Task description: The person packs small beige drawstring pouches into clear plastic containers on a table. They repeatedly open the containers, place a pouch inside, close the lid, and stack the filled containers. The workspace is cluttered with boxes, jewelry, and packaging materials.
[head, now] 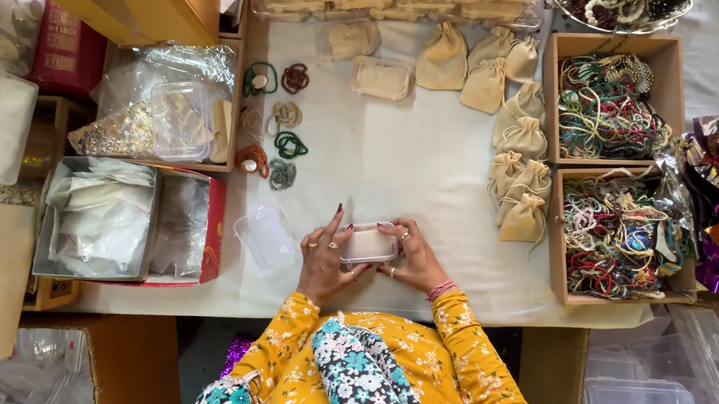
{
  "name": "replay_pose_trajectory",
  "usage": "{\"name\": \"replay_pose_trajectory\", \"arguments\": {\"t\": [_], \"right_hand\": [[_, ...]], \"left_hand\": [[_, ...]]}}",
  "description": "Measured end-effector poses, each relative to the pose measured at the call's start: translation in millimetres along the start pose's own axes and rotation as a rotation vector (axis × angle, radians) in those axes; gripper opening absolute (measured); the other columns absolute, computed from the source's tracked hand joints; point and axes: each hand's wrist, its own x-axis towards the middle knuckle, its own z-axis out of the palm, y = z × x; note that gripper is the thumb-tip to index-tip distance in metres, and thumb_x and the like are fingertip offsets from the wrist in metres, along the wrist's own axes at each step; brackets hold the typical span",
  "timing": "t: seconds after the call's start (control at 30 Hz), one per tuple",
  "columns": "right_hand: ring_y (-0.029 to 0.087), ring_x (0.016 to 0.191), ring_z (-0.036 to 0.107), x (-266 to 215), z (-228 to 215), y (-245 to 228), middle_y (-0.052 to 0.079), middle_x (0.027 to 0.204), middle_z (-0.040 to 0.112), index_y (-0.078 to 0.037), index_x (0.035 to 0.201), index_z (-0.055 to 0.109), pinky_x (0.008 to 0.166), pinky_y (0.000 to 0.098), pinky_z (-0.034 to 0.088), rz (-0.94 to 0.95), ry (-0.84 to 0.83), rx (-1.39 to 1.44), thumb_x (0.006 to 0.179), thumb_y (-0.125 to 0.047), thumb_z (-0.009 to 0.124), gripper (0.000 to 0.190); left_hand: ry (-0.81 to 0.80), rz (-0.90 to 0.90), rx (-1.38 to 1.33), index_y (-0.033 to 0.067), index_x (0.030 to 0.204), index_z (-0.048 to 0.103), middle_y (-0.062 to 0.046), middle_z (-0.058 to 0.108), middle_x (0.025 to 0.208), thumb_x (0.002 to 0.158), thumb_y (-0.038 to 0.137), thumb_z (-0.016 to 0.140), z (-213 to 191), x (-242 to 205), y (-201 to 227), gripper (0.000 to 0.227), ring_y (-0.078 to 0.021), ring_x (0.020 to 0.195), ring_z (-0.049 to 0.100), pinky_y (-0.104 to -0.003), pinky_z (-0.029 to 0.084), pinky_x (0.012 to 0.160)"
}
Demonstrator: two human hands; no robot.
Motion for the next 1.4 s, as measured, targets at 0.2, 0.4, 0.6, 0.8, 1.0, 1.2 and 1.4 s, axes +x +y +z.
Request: {"name": "replay_pose_trajectory", "arguments": {"t": [0.2,0.4,0.6,0.8,1.0,1.2,1.4], "right_hand": [[0.033,0.126,0.057,-2.3,-3.2,-4.0,0.016,0.139,0.046,-0.02,0.139,0.057,0.102,0.0394,0.053,0.076,-0.044,0.033,0.067,-0.012,0.088,0.079],[0.029,0.123,0.056,-3.7,-4.9,-6.1,0.013,0.14,0.046,-0.019,0.14,0.056,0.099,0.0374,0.053,0.104,-0.053,0.074,0.071,-0.011,0.083,0.075],[0.022,0.116,0.058,-5.8,-7.0,-5.8,0.01,0.138,0.046,-0.02,0.14,0.056,0.093,0.0343,0.054,0.166,-0.083,0.127,0.072,-0.013,0.081,0.073],[0.024,0.125,0.053,-5.2,-4.5,3.4,0.011,0.138,0.047,-0.017,0.143,0.058,0.102,0.0356,0.049,0.054,-0.05,0.202,0.079,-0.013,0.077,0.066],[0.02,0.108,0.058,-3.9,-4.3,3.6,0.008,0.139,0.047,-0.02,0.141,0.059,0.096,0.0323,0.052,0.203,-0.081,0.22,0.083,-0.017,0.076,0.06],[0.018,0.112,0.058,-7.4,-1.5,10.2,0.008,0.14,0.047,-0.02,0.141,0.059,0.096,0.0325,0.053,0.154,-0.06,0.208,0.083,-0.017,0.075,0.06],[0.019,0.11,0.058,-8.0,-2.2,1.8,0.009,0.14,0.046,-0.02,0.14,0.059,0.095,0.0329,0.053,0.174,-0.071,0.198,0.081,-0.016,0.076,0.062]], "left_hand": [[-0.034,0.109,0.236,0.0173,0.13,0.064,-0.005,0.052,0.149,0.07,0.042,0.087,-3.9,10.0,24.7,0.069,-0.0279,0.128,0.048,-0.052,0.026,0.113],[-0.001,0.228,0.329,0.0163,0.136,0.064,-0.008,0.061,0.14,0.079,0.043,0.081,13.5,8.6,18.4,0.066,-0.0316,0.125,0.054,-0.05,0.038,0.11],[-0.046,0.276,0.445,0.0058,0.13,0.063,-0.021,0.063,0.132,0.072,0.041,0.08,25.1,15.5,21.3,0.07,-0.0408,0.116,0.062,-0.052,0.047,0.1],[-0.088,0.327,0.58,0.0053,0.128,0.064,-0.021,0.065,0.13,0.082,0.041,0.079,45.9,18.3,2.9,0.06,-0.0413,0.111,0.065,-0.048,0.049,0.098],[-0.061,0.343,0.411,0.0104,0.125,0.066,-0.017,0.065,0.13,0.082,0.043,0.076,30.6,19.6,2.0,0.055,-0.0389,0.111,0.065,-0.05,0.049,0.098],[-0.057,0.298,0.326,0.0108,0.142,0.054,-0.017,0.052,0.146,0.084,0.054,0.074,17.2,4.7,11.5,0.075,-0.0393,0.128,0.05,-0.051,0.039,0.108],[-0.104,0.279,0.293,0.0136,0.154,0.04,-0.013,0.037,0.161,0.083,0.057,0.074,15.1,-5.1,7.4,0.09,-0.0331,0.145,0.034,-0.051,0.023,0.122]]}}
